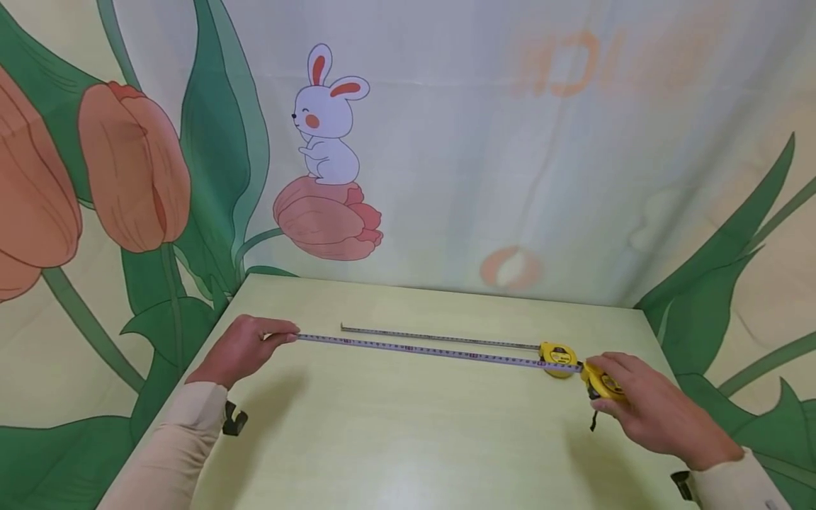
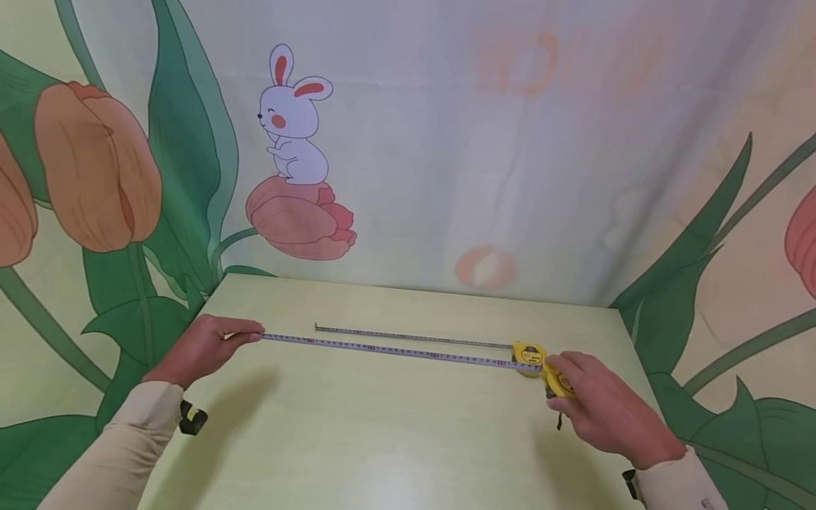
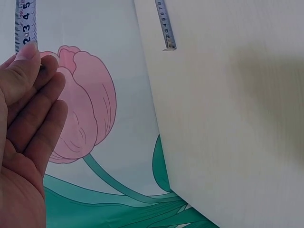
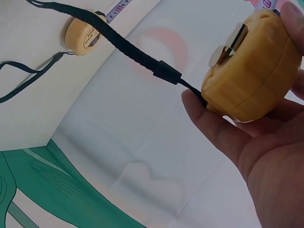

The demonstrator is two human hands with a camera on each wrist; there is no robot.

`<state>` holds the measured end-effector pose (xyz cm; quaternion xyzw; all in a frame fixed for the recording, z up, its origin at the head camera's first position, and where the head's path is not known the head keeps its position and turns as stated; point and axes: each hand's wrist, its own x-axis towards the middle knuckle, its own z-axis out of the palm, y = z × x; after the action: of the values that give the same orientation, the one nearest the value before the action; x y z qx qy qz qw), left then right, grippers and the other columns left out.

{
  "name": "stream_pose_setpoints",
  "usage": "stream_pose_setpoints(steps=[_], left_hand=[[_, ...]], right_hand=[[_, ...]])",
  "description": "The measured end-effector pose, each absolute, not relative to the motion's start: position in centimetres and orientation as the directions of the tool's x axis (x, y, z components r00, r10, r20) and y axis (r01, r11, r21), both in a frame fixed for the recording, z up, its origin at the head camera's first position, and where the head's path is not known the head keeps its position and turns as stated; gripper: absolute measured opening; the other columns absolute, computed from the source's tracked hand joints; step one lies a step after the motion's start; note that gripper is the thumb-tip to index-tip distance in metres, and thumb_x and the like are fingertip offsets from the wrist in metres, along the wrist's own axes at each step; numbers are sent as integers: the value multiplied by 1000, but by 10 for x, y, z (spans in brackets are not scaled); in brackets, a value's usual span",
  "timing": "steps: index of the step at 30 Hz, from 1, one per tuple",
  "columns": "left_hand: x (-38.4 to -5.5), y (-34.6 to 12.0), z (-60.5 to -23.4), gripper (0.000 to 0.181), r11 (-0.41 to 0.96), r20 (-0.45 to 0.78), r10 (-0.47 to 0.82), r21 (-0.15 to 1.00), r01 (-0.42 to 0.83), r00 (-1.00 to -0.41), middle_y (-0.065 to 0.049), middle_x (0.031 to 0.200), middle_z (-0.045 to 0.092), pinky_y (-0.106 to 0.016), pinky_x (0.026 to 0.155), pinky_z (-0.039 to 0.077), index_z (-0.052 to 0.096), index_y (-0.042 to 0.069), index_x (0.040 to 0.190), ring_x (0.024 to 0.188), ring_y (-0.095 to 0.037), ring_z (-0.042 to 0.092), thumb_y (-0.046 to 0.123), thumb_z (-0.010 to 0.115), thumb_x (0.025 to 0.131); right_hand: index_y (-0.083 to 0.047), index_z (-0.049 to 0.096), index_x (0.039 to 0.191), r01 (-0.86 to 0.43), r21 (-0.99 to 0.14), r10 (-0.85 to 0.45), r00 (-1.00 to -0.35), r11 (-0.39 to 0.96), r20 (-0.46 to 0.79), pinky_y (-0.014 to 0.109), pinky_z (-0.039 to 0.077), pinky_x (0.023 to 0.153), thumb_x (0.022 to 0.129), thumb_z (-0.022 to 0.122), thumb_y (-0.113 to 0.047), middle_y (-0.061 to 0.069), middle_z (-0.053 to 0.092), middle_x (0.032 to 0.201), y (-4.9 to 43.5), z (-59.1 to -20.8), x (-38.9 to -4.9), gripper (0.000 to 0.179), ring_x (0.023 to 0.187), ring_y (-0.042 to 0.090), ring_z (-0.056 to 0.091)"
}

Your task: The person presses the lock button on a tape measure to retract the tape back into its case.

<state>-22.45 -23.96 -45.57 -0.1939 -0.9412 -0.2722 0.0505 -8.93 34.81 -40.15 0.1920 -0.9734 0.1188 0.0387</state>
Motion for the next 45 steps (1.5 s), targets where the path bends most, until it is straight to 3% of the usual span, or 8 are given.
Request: stream_pose_setpoints(steps=[45], left_hand=[[-226,-237,-453,24,782,165,313,515,352,-935,-7,109,76,-50,90,58,76,15,114,106,-29,72,17,71,90]], right_hand=[[-4,55,134,-401,-210,-386,-916,892,109,44,56,88,91,71,-22,11,57,130,343,-397,-102,50,110,23,60]])
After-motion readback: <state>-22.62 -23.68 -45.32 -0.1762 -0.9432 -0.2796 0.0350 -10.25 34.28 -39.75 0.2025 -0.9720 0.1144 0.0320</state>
